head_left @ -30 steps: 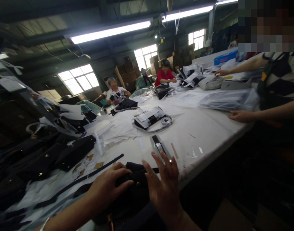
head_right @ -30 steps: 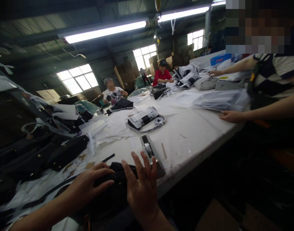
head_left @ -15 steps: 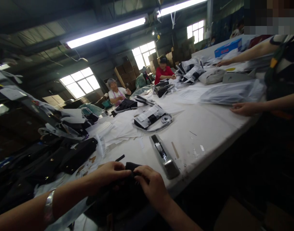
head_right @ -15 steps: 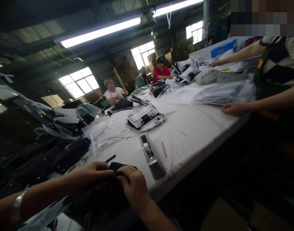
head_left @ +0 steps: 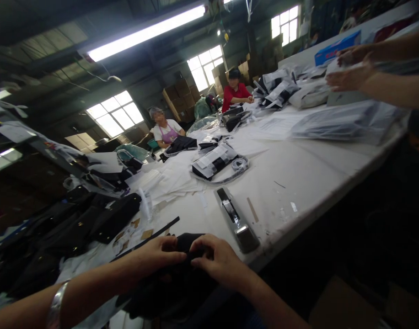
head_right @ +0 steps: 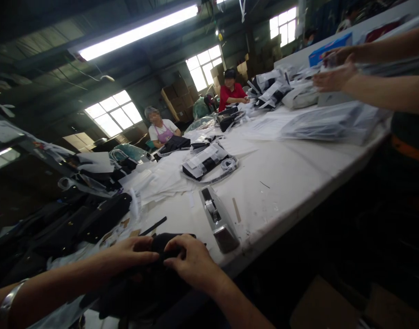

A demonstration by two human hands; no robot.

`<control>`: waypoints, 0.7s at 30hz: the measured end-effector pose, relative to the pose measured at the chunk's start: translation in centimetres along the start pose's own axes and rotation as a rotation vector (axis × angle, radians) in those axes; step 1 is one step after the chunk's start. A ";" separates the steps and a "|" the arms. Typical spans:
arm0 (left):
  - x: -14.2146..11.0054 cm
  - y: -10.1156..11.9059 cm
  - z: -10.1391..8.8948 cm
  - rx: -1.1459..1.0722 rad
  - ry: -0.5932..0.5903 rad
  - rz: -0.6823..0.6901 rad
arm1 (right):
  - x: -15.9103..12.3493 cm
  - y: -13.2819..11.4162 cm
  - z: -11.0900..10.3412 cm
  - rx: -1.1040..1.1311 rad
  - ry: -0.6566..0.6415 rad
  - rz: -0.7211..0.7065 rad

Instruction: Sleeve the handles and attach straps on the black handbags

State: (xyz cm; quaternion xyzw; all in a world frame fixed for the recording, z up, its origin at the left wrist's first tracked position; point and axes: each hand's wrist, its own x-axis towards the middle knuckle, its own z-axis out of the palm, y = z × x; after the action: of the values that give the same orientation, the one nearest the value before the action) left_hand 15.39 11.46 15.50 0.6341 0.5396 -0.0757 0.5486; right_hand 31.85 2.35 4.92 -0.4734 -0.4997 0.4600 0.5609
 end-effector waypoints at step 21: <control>0.1 -0.5 0.2 0.094 0.020 0.014 | 0.4 -0.9 0.2 -0.304 0.058 -0.078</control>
State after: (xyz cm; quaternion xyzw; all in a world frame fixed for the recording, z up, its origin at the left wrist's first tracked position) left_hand 15.14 11.24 15.04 0.6639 0.5365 -0.0908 0.5131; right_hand 31.68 2.60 5.86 -0.5462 -0.5650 0.3433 0.5144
